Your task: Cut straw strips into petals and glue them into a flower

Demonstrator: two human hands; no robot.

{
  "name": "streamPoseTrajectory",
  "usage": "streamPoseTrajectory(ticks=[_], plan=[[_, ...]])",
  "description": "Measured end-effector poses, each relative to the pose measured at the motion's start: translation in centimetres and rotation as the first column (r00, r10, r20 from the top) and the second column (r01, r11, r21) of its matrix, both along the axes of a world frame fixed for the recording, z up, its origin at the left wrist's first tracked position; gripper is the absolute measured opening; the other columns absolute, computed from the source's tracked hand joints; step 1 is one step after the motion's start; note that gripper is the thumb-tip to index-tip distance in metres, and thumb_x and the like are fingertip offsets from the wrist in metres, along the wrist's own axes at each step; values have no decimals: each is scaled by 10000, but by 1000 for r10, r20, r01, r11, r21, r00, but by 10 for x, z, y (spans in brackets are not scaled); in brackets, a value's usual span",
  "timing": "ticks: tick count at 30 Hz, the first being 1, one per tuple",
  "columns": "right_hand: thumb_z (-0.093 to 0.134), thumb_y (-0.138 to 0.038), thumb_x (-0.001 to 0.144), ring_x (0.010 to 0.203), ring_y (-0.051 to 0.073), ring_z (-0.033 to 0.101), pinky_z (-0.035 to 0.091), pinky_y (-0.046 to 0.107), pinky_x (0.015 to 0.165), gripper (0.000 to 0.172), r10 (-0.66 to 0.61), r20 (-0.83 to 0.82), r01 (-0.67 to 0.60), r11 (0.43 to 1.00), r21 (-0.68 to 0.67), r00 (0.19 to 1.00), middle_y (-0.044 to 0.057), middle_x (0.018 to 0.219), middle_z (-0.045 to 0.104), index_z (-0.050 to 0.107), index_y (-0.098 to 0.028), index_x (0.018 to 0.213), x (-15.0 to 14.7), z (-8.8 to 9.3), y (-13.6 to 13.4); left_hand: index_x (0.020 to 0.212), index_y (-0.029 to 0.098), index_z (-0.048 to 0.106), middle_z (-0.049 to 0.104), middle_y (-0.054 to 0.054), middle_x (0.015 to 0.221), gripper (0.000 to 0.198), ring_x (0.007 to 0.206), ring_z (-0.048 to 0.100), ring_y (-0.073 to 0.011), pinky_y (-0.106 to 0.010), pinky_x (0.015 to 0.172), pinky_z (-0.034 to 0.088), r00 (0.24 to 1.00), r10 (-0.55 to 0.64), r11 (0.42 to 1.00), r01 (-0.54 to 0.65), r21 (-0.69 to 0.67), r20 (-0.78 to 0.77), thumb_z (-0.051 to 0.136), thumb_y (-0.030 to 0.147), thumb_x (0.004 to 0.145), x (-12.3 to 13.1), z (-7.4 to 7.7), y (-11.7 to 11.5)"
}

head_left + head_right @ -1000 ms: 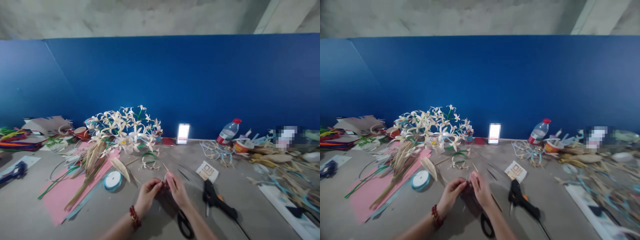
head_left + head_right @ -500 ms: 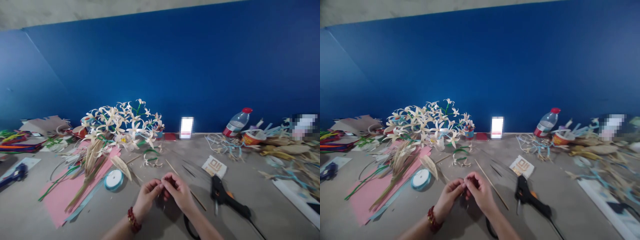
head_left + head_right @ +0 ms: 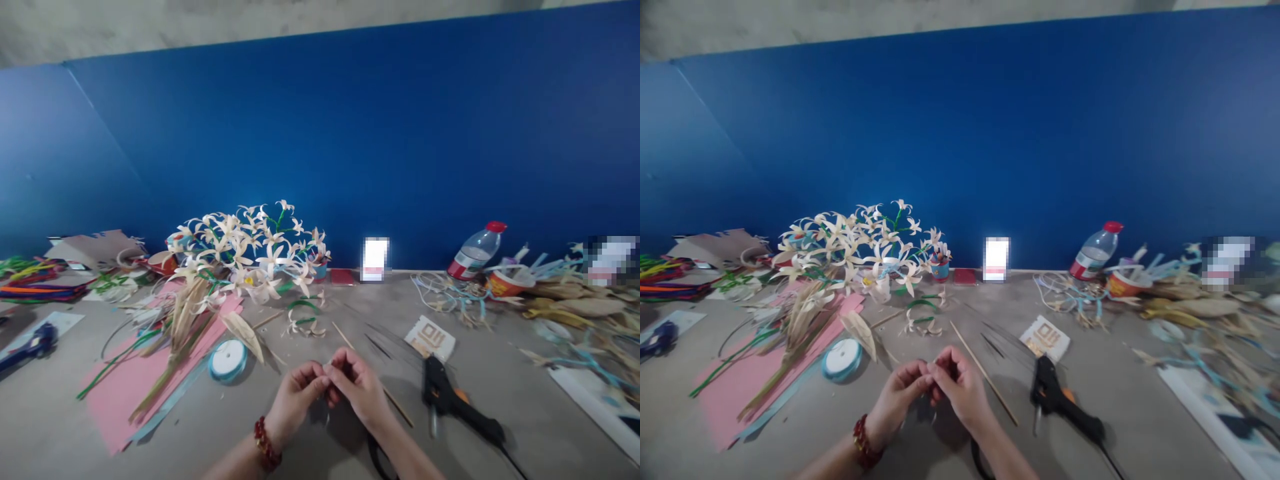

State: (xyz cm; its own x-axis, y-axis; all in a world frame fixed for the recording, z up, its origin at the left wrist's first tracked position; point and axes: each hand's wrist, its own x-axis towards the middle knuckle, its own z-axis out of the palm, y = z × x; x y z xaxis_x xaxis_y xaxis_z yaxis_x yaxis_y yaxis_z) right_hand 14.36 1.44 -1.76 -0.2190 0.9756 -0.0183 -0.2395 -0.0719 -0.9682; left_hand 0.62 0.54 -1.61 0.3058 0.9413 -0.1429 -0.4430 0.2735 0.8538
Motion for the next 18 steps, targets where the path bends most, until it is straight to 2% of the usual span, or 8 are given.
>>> streamPoseTrajectory(ticks=[5,8,12,18], plan=[[695,-477,798,428,83,520,436,200,456,331,-16,37,15,999,42,999,-80,510,516,532,-191,761,3,-2,3,727,111,666,716,-49,632,325,543,624,-123,-233,588,476,1000,12,1000,-12,-19,-12,811,397,676,-1,-1,2],[669,-472,822,441,87,535,434,205,469,306,22,52,-25,998,62,998,-68,541,543,567,-184,810,5,0,5,717,109,660,714,-52,620,324,517,614,-115,-221,564,458,1000,12,1000,-13,-13,-28,802,399,687,-2,1,2],[641,-487,835,415,100,532,437,219,465,321,86,36,-89,994,65,996,-78,493,512,531,-196,756,6,4,5,678,124,614,710,-52,608,337,494,605,-111,-218,547,445,1000,-12,1000,12,-23,-12,787,412,701,-2,2,1],[659,-470,816,441,95,507,409,212,473,325,-28,187,4,992,126,982,-66,518,517,518,-197,711,8,1,3,661,128,602,704,-47,597,370,491,610,-119,-221,529,447,999,-20,999,18,-30,-48,813,431,656,-2,5,0]])
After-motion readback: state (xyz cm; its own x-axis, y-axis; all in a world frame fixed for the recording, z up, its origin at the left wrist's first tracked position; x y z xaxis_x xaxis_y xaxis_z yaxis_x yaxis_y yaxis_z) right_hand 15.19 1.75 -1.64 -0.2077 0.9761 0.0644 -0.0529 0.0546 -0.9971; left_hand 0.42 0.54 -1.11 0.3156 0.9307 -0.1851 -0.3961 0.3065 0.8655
